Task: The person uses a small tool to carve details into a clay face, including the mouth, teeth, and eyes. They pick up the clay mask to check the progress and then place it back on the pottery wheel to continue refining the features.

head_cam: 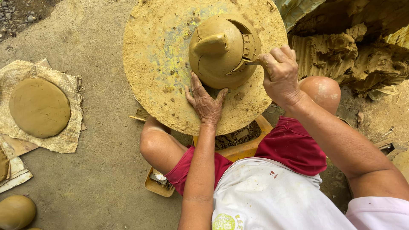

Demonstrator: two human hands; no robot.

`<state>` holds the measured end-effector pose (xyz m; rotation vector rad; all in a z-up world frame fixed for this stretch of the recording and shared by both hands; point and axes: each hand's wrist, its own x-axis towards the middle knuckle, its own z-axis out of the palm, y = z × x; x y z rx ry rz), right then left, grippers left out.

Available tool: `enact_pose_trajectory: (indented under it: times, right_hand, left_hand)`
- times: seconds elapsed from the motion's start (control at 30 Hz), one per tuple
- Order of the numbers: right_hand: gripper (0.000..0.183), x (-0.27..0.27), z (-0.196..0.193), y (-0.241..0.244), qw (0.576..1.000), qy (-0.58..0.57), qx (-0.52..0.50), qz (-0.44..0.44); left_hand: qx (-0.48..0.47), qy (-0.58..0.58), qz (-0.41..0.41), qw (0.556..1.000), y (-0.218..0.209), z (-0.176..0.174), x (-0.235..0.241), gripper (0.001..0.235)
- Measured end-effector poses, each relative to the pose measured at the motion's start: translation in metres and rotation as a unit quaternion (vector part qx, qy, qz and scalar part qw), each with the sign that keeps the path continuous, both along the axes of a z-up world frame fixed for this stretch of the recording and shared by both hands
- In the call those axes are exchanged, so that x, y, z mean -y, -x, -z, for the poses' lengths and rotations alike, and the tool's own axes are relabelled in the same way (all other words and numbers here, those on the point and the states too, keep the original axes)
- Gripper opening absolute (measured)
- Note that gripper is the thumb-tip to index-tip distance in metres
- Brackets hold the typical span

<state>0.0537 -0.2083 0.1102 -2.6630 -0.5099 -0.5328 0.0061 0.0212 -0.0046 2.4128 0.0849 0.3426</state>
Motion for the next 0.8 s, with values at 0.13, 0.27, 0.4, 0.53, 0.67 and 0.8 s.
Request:
enact_pose_trajectory:
  times: [0.13,0.27,0.4,0.53,0.67,0.8]
  right_hand:
    - [0.010,-0.007,-0.011,0.023,0.993,0.050,0.110,-0.018]
    - [0.026,-0.005,-0.026,0.057,0.989,0.056,0.138,0.003]
    - [0.029,-0.012,-0.037,0.078,0.988,0.040,0.150,-0.007]
    - [0.020,-0.020,-0.062,0.114,0.989,-0.005,0.109,-0.102]
    - [0.021,-0.024,-0.079,0.144,0.982,-0.034,0.081,-0.167]
    - [0.009,-0.005,-0.086,0.164,0.983,-0.085,0.122,-0.104]
  left_hand:
    - [0.031,-0.003,-0.012,0.999,0.005,-0.012,-0.004,0.115]
    - [0.108,0.005,-0.011,0.994,0.023,-0.033,0.007,0.107]
    - [0.159,-0.009,0.073,0.985,0.027,-0.063,0.023,0.096]
    - [0.147,0.087,0.259,0.951,0.043,-0.103,0.027,0.058]
    - [0.097,-0.004,0.288,0.953,0.088,-0.129,0.001,0.023]
    - [0.168,-0.143,0.162,0.962,0.117,-0.140,-0.072,0.008]
